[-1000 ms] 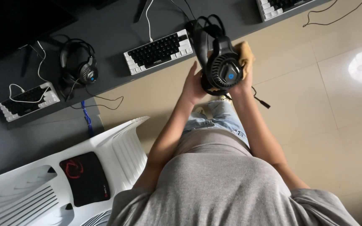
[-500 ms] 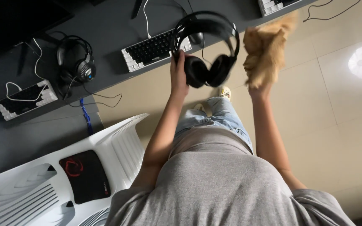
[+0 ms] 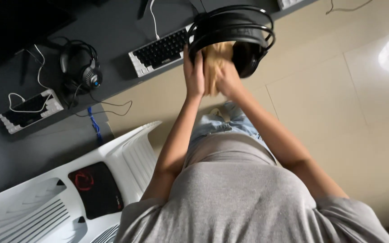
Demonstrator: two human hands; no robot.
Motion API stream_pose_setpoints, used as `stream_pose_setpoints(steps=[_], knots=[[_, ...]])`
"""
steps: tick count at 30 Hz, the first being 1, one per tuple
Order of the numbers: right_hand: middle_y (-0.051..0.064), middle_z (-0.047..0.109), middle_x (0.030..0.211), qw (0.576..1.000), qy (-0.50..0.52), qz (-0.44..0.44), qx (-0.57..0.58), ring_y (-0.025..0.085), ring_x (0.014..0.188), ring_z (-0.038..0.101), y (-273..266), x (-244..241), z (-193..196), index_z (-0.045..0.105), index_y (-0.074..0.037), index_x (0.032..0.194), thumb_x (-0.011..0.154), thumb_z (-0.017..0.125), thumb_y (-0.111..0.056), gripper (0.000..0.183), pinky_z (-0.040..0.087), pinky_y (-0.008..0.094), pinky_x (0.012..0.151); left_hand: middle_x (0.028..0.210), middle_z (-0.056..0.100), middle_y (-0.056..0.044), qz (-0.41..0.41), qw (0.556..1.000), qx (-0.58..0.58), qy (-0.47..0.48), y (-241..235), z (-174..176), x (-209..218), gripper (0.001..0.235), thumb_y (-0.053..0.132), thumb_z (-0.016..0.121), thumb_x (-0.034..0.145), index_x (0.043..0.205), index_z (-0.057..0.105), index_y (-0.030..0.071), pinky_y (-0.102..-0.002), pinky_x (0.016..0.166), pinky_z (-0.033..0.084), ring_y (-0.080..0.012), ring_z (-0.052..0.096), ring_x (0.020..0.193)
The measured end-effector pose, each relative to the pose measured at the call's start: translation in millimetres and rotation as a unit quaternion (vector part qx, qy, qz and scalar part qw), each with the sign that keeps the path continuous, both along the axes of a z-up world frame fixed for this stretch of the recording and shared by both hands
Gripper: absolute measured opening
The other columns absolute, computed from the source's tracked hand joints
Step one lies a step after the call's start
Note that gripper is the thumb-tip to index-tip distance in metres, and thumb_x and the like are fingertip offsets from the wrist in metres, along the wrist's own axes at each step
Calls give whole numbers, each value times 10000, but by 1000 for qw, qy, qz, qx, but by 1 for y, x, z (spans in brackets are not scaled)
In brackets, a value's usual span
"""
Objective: The person cleans a pair of black over-ear headphones using a beige cloth, wiping the earcups, headband, and cable. They then wipe a white keyboard and a black computer mouse on the desk. Finally, the person folds the cloth and places it on a white plastic chair.
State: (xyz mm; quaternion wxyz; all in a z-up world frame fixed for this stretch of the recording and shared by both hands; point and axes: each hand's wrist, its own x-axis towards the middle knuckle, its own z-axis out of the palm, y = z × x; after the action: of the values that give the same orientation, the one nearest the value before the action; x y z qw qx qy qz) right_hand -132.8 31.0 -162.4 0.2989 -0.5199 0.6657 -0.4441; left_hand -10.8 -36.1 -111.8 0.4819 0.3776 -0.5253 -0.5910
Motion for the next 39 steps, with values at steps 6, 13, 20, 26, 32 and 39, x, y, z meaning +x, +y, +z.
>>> stream_pose_setpoints(steps=[6, 13, 20, 26, 32, 39], knots=[[224, 666, 974, 989, -24, -68, -130, 347, 906, 655, -24, -2, 23, 629, 60, 1009, 874, 631, -137, 238, 534, 457, 826, 1219, 514, -98, -14, 996, -79, -28, 15, 20, -1, 229, 99, 535, 1057, 1266, 515, 8, -355, 1095, 422, -223, 526, 1174], [148, 683, 902, 898, 392, 90, 178, 313, 852, 628, -46, -28, -69, 688, -35, 936, 861, 697, -212, 192, 501, 443, 766, 1214, 495, -94, -22, 987, -134, -89, 38, 39, 0, 286, 138, 584, 1021, 1271, 515, 18, -356, 1099, 410, -215, 513, 1174], [161, 691, 1022, 994, 2, -111, -6, 325, 934, 660, -50, -39, -124, 648, -58, 1052, 1062, 533, -240, 215, 531, 423, 803, 1392, 486, -112, -43, 992, -110, -51, 43, 21, -8, 491, 293, 683, 1028, 1390, 493, 23, -373, 1185, 380, -236, 486, 1336], [290, 667, 1188, 995, 59, -34, -72, 430, 1015, 688, -21, -6, 11, 597, 24, 1255, 1038, 625, -284, 378, 551, 428, 897, 1487, 471, -144, 1, 999, 27, 33, 33, -11, -11, 691, 455, 641, 1038, 1526, 404, 27, -395, 1199, 364, -263, 461, 1393], [291, 626, 1353, 984, -114, -63, -122, 409, 1215, 672, 7, 21, 102, 226, -1, 1569, 1066, 528, -172, 611, 538, 380, 990, 1469, 484, -114, -28, 995, 49, 78, 11, 10, -8, 656, 447, 644, 1043, 1526, 452, 48, -381, 1208, 364, -243, 471, 1403], [272, 710, 943, 993, 33, -56, -101, 408, 892, 751, 33, 2, 94, 511, 20, 1409, 1028, 594, -60, 398, 590, 415, 736, 1285, 552, -82, -54, 982, 122, 136, 6, 9, -21, 499, 336, 685, 1033, 1395, 521, 35, -336, 1042, 467, -189, 550, 1209]])
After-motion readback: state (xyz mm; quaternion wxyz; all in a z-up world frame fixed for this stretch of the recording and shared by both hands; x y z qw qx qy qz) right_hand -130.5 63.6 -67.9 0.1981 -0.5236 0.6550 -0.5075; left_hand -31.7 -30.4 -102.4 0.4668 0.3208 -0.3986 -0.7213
